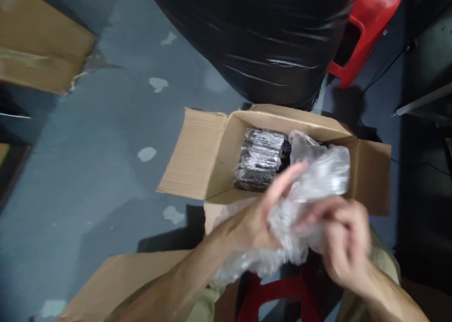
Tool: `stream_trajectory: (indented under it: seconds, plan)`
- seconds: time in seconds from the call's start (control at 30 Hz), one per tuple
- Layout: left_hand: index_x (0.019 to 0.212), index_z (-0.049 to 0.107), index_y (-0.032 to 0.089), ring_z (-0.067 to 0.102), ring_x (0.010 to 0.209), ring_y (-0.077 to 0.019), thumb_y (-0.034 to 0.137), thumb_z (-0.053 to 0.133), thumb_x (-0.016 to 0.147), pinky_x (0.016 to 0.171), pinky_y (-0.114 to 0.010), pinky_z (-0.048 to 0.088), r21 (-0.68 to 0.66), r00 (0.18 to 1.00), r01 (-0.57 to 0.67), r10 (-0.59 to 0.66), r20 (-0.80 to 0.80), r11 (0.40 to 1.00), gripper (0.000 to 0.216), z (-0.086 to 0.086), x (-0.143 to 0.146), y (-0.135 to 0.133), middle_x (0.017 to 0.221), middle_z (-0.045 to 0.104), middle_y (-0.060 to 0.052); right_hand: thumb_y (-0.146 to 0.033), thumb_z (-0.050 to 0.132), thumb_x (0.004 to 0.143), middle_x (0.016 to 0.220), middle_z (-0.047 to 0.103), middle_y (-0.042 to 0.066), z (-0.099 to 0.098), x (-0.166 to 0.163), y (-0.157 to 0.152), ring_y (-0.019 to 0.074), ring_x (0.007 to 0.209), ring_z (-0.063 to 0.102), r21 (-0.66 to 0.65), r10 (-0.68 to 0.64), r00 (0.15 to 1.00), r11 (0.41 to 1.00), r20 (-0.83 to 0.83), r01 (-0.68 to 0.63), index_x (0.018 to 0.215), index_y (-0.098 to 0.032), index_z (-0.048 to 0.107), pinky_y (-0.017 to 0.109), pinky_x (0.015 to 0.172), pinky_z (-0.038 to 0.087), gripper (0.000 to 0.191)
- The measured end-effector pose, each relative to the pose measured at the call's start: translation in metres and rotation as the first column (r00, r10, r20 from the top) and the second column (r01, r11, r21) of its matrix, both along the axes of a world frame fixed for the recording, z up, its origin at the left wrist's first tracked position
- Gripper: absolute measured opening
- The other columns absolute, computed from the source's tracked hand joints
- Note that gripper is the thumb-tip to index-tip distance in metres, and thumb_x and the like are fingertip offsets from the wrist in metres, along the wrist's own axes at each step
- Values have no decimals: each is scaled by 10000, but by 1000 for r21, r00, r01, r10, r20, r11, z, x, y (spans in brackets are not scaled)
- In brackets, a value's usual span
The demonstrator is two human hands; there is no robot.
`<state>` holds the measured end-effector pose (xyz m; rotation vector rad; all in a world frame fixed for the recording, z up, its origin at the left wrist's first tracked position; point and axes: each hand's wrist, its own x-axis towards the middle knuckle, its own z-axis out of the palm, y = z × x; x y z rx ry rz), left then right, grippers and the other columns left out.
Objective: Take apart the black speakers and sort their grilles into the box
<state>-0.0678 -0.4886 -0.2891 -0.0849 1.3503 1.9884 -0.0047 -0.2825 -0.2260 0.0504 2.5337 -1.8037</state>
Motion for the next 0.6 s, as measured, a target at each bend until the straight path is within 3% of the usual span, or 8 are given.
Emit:
stream_trajectory:
  seconds: [0.1,0.2,0.27,0.3,0.37,0.43,0.5,0.6]
  plan:
    - [1297,770,287,749,1134,-341,269,885,698,994,-413,608,-247,966,147,-193,-175,958,610,2,9,-12,1170,807,-67,-472,543,1117,865,703,34,-42,-23,-16,207,743,683,-145,221,975,965,-11,-220,948,-285,619,358,705,594,264]
    - [1062,813,183,761,985,-304,245,722,819,913,-392,618,-651,993,-44,-39,-112,758,267,-15,1,-67,976,820,-65,-469,680,1045,1241,725,121,-77,-59,-10,286,1133,708,-22,381,925,924,-14,-381,896,-249,718,461,1016,578,268]
    - [1176,791,154,756,1072,-307,265,667,878,1003,-424,599,-907,961,-245,209,-181,342,342,-26,-5,-115,1098,829,-92,-451,665,1046,1308,712,126,-112,-87,-7,294,1214,692,189,290,955,936,69,-298,872,-236,745,445,1076,552,288]
    - [1209,782,131,746,1148,-343,293,645,901,1055,-467,578,-965,946,-233,260,-195,124,374,-30,-7,-138,1162,821,-131,-403,642,1054,1267,731,122,-135,-99,-10,275,1164,714,315,258,950,900,174,-301,909,-228,763,403,1032,572,258]
    - [1235,772,109,707,1260,-427,358,627,923,1107,-549,543,-986,941,-115,305,-148,-124,424,-33,-7,-171,1241,795,-199,-270,625,1049,1194,777,96,-189,-114,-28,228,1106,745,476,297,796,672,528,-567,1061,-214,800,322,1007,571,184]
    - [1205,773,129,688,1283,-480,396,636,911,1086,-580,544,-986,951,-21,302,-71,-168,420,-32,-4,-186,1230,795,-204,-186,732,970,1207,795,108,-241,-113,-57,239,1125,756,468,297,668,525,682,-711,1096,-188,817,296,1006,562,152]
    - [1163,766,147,693,1262,-488,403,642,898,1038,-549,557,-989,964,9,264,-31,-147,389,-32,-2,-184,1180,806,-179,-167,806,921,1233,792,129,-279,-99,-82,266,1159,751,454,283,608,456,742,-766,1083,-172,818,322,1010,569,162]
    - [1143,753,144,715,1221,-460,391,619,904,982,-500,565,-994,983,37,185,16,-108,368,-38,-4,-168,1151,803,-190,-285,768,1011,1233,773,111,-303,-77,-89,254,1154,739,459,231,562,378,794,-804,1145,-162,774,428,1027,595,182]
